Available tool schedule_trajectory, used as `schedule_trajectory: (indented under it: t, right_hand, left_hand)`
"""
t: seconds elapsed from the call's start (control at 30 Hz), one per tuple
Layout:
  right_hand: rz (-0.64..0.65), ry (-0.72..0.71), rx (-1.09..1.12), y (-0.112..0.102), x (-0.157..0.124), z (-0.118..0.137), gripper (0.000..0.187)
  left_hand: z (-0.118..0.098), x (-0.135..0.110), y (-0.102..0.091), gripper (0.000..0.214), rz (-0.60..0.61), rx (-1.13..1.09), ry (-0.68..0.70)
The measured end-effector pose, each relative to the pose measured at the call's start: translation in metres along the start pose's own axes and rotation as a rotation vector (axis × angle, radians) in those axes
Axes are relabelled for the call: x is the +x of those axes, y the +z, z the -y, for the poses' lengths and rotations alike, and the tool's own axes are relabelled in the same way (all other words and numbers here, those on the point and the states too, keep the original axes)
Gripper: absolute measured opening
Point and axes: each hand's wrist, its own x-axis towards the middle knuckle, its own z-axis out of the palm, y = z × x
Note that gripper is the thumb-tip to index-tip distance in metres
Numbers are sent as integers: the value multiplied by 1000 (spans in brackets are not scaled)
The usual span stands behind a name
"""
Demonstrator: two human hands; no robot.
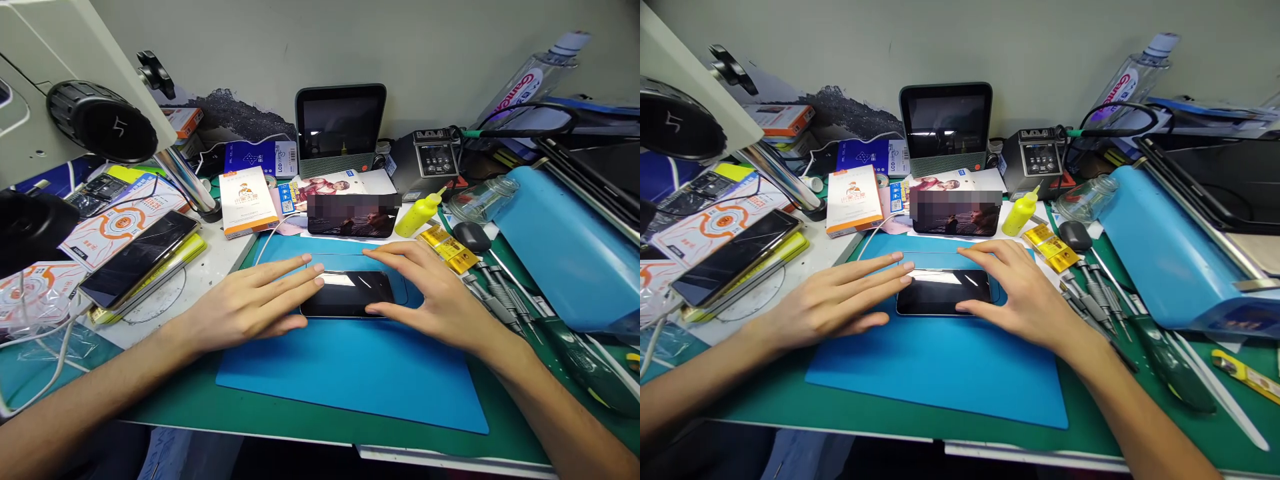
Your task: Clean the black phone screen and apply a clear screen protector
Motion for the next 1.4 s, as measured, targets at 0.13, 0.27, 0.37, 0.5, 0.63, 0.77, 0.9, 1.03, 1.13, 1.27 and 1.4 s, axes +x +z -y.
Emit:
schedule_trajectory:
  t: [0.13,0.27,0.37,0.5,0.63,0.77,0.9,1.03,1.13,1.27,1.4]
  right_hand:
    - [-22,70,178,-1,-1,4,75]
    - [-34,197,564,0,-2,9,81]
    - [18,207,812,4,-3,13,86]
    - [47,204,873,13,-6,22,92]
    - [55,206,904,18,-8,33,95]
    - [41,230,930,21,-8,40,92]
    - [24,238,880,23,-9,41,95]
    - [-47,241,776,18,-8,38,80]
    - [-307,330,675,10,-4,35,50]
    - [-496,395,586,5,2,31,28]
    - [-440,373,583,10,2,29,28]
  left_hand:
    - [0,-3,0,77,-108,-166,-151]
    - [-4,1,-1,98,-208,-471,-366]
    - [-19,11,-7,110,-159,-676,-515]
    - [-51,27,-14,121,37,-851,-580]
    - [-74,41,-3,105,-50,-858,-596]
    - [-83,50,16,81,-192,-892,-652]
    - [-82,53,16,73,-198,-833,-663]
    - [-61,46,-6,80,-247,-812,-629]
    - [-40,33,-22,88,-225,-728,-727]
    - [-24,15,-22,100,-85,-350,-882]
    - [-25,5,-6,103,82,-16,-853]
